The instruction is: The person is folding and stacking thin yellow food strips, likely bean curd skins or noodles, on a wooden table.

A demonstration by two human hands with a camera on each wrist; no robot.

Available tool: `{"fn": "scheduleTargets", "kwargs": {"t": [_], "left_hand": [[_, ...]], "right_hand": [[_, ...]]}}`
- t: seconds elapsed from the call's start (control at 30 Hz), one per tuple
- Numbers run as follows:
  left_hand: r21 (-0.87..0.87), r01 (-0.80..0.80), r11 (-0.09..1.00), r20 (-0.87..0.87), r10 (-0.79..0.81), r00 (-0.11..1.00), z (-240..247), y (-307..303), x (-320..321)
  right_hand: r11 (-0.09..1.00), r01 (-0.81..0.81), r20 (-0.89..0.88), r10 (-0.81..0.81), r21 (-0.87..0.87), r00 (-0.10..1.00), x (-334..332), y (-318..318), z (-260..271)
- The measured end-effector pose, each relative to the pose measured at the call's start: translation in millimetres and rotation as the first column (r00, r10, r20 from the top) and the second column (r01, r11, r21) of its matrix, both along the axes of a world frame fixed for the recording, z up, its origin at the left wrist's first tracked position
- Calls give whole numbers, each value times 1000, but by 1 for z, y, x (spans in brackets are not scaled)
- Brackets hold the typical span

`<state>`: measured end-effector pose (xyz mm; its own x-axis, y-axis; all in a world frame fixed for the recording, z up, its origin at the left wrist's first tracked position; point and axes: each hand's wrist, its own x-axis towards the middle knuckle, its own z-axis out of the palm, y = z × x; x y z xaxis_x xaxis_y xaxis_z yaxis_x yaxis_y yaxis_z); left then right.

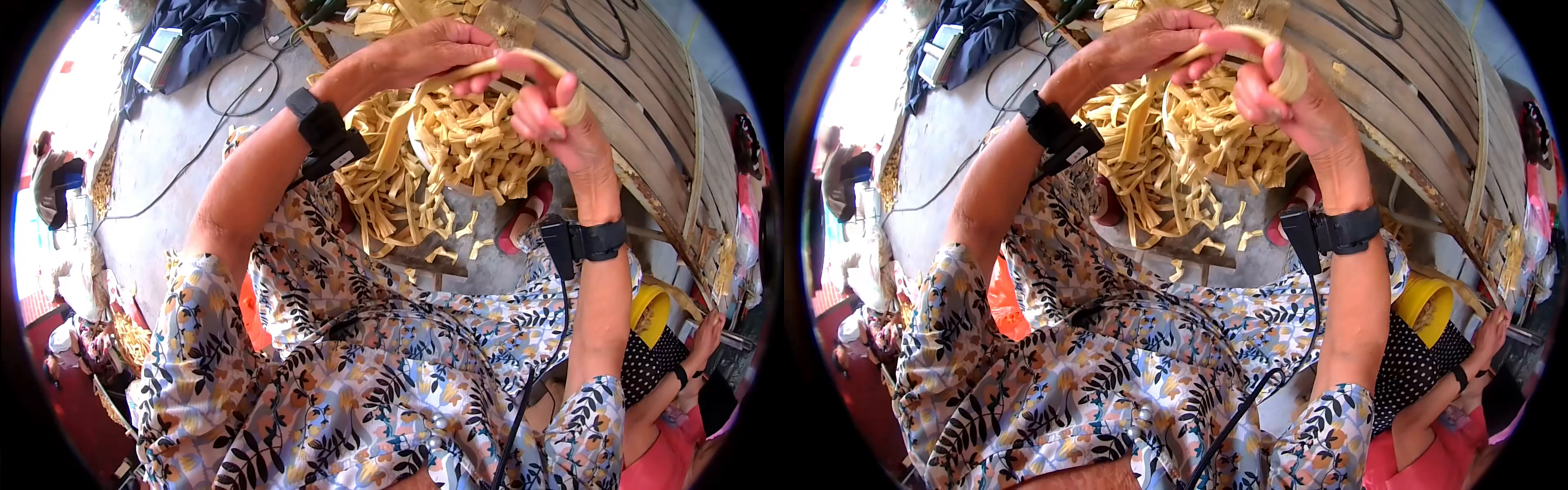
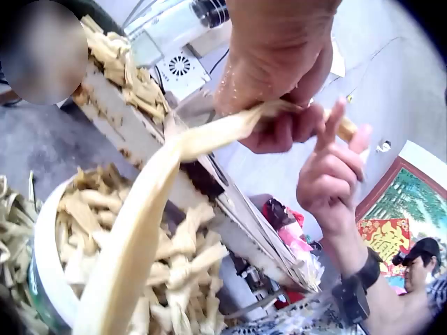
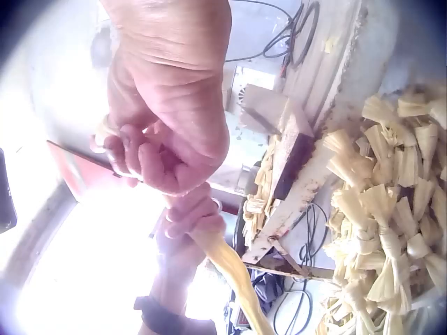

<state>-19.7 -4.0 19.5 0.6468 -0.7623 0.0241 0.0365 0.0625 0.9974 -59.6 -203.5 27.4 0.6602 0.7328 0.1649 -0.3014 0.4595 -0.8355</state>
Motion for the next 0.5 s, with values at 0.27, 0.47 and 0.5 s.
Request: {"fn": "scheduleTargets", "kwargs": {"t": [0.27, 0.47, 0.5], "left_hand": [[-494, 222, 841, -600, -514, 613, -46, -23, -34], [-598, 159, 786, -579, -560, 592, -48, -29, -35], [-569, 149, 809, -586, -526, 616, -49, -29, -34]], "right_hand": [[753, 419, 362, -255, -508, 897, -1, 5, -8], [771, 430, 382, -261, -470, 886, 0, 5, -4], [750, 437, 403, -248, -495, 881, 0, 6, -2]]}}
